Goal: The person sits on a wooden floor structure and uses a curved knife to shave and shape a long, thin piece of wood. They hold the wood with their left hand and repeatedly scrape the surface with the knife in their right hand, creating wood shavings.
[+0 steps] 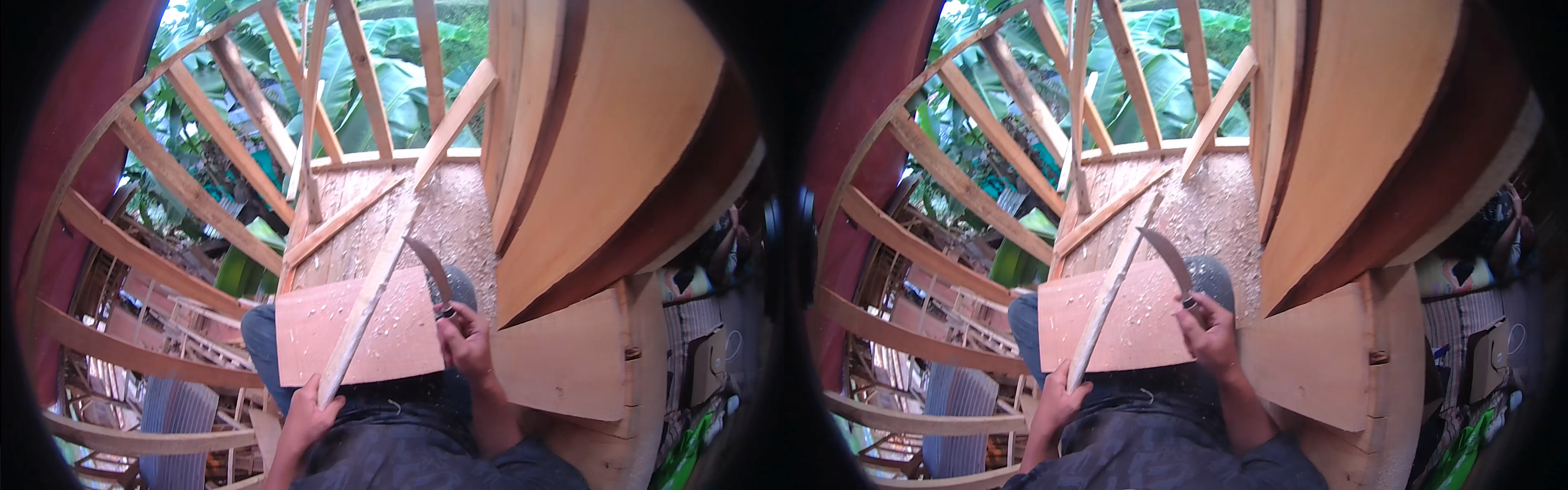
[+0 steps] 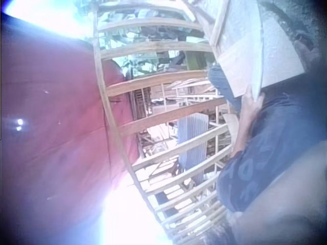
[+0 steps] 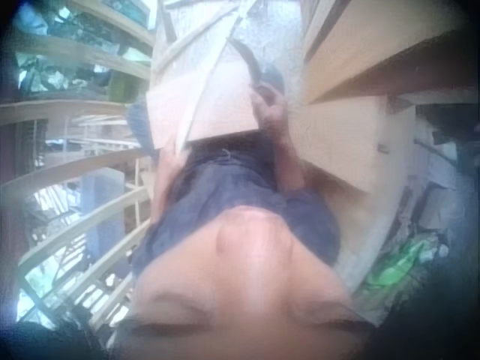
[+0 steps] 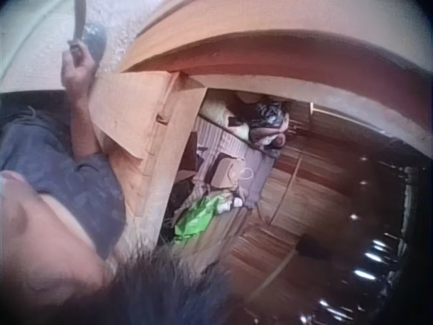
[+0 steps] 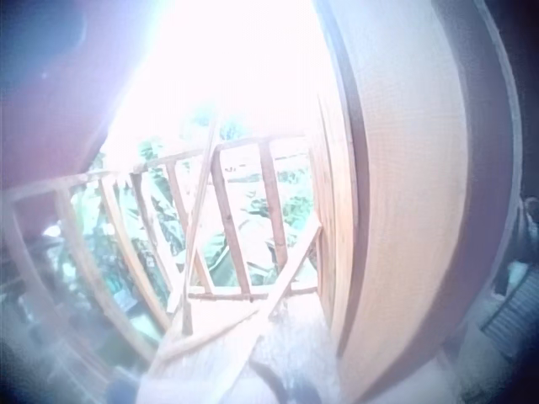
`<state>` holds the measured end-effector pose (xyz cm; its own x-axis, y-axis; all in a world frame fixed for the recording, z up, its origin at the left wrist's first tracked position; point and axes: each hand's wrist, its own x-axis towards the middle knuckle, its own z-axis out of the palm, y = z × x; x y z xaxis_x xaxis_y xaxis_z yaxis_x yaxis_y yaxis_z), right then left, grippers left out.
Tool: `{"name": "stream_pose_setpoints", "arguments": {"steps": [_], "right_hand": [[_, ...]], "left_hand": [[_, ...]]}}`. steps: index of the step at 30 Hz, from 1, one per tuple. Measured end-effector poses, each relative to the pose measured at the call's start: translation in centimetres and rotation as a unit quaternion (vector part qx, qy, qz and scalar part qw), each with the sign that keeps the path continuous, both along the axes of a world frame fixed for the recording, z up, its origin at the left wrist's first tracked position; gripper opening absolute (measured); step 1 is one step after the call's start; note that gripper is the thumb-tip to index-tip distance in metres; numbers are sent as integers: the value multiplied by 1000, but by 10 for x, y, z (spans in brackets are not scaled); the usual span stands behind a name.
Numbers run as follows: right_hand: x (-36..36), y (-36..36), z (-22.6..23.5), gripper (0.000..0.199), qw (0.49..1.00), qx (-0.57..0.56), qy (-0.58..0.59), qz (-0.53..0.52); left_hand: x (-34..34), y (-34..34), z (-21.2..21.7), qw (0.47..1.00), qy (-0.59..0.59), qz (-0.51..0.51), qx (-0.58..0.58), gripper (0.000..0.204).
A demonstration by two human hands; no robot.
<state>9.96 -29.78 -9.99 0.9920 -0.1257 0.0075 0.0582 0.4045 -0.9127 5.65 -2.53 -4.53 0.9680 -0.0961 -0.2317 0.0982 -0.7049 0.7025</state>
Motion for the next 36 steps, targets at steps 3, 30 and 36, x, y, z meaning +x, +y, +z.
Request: {"name": "stream_pose_setpoints", "arguments": {"steps": [3,30,36], "right_hand": [[-6,9,3,22,998,39,-7,55],[-12,10,9,29,958,102,4,266],[-12,8,5,33,954,114,2,276]], "left_hand": [[3,-2,4,999,-38,-1,28,31],[6,-4,9,997,-72,-10,-14,28],[6,-4,2,997,-77,-19,-18,28]]}}
